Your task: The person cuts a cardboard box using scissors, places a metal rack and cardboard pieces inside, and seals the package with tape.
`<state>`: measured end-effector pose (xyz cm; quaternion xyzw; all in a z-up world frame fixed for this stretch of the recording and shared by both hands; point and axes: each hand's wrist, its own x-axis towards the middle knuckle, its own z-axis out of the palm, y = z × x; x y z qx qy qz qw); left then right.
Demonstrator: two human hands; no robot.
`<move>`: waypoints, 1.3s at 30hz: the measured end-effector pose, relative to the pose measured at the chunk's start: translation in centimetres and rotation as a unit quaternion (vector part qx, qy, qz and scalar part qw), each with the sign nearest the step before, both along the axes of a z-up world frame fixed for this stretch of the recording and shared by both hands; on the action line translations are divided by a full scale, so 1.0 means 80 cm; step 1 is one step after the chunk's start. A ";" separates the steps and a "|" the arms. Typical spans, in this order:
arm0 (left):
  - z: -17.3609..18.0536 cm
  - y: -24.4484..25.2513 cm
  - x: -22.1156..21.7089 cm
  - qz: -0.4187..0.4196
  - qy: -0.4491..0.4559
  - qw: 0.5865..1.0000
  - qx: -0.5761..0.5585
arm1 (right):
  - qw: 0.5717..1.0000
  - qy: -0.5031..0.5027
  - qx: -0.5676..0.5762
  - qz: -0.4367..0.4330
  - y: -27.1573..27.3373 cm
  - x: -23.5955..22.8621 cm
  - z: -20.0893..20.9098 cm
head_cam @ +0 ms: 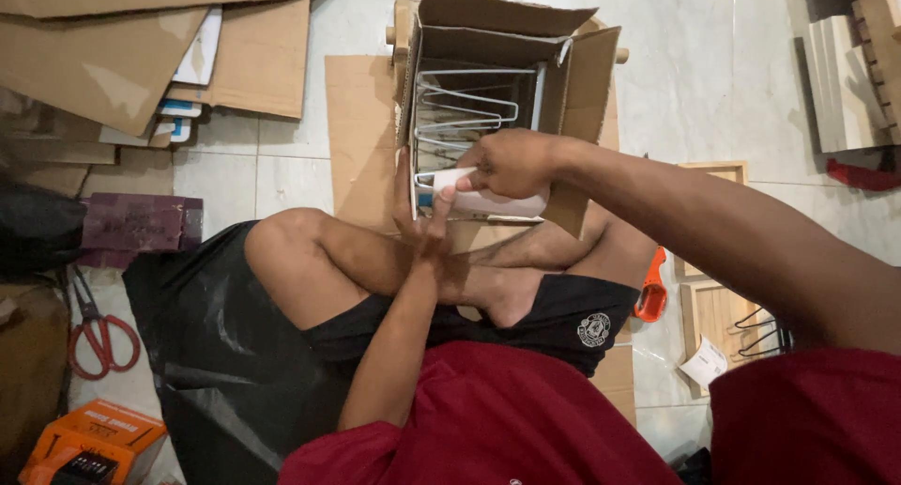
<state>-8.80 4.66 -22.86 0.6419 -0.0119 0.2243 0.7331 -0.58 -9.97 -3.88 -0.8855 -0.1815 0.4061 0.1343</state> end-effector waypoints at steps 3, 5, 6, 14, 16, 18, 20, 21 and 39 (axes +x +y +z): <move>0.016 0.001 0.009 0.017 0.028 0.999 -0.043 | 0.999 -0.041 -0.005 -0.004 0.010 0.007 -0.009; 0.026 -0.002 0.014 0.028 0.030 0.997 -0.058 | 0.999 -0.039 -0.018 -0.003 0.016 0.015 -0.004; 0.031 -0.005 0.016 0.035 0.037 0.996 -0.073 | 0.999 -0.034 -0.031 -0.005 0.019 0.017 -0.002; 0.025 -0.027 0.028 0.089 0.062 0.991 -0.076 | 0.996 -0.077 -0.051 -0.020 -0.005 0.029 -0.038; 0.028 -0.027 0.027 0.090 0.059 0.991 -0.076 | 0.996 -0.074 -0.047 -0.020 -0.004 0.022 -0.018; 0.032 -0.026 0.022 0.071 0.054 0.995 -0.054 | 0.997 -0.073 -0.025 -0.021 -0.006 0.016 -0.008; 0.022 -0.025 0.027 0.052 0.049 0.995 -0.062 | 0.995 -0.090 -0.030 -0.013 -0.007 0.000 0.002; 0.017 -0.024 0.031 0.037 0.046 0.996 -0.066 | 0.994 -0.105 -0.031 -0.003 -0.007 -0.006 0.008; 0.144 0.020 0.195 -0.348 0.149 0.925 0.027 | 0.904 -0.379 0.198 -0.002 -0.100 -0.142 0.167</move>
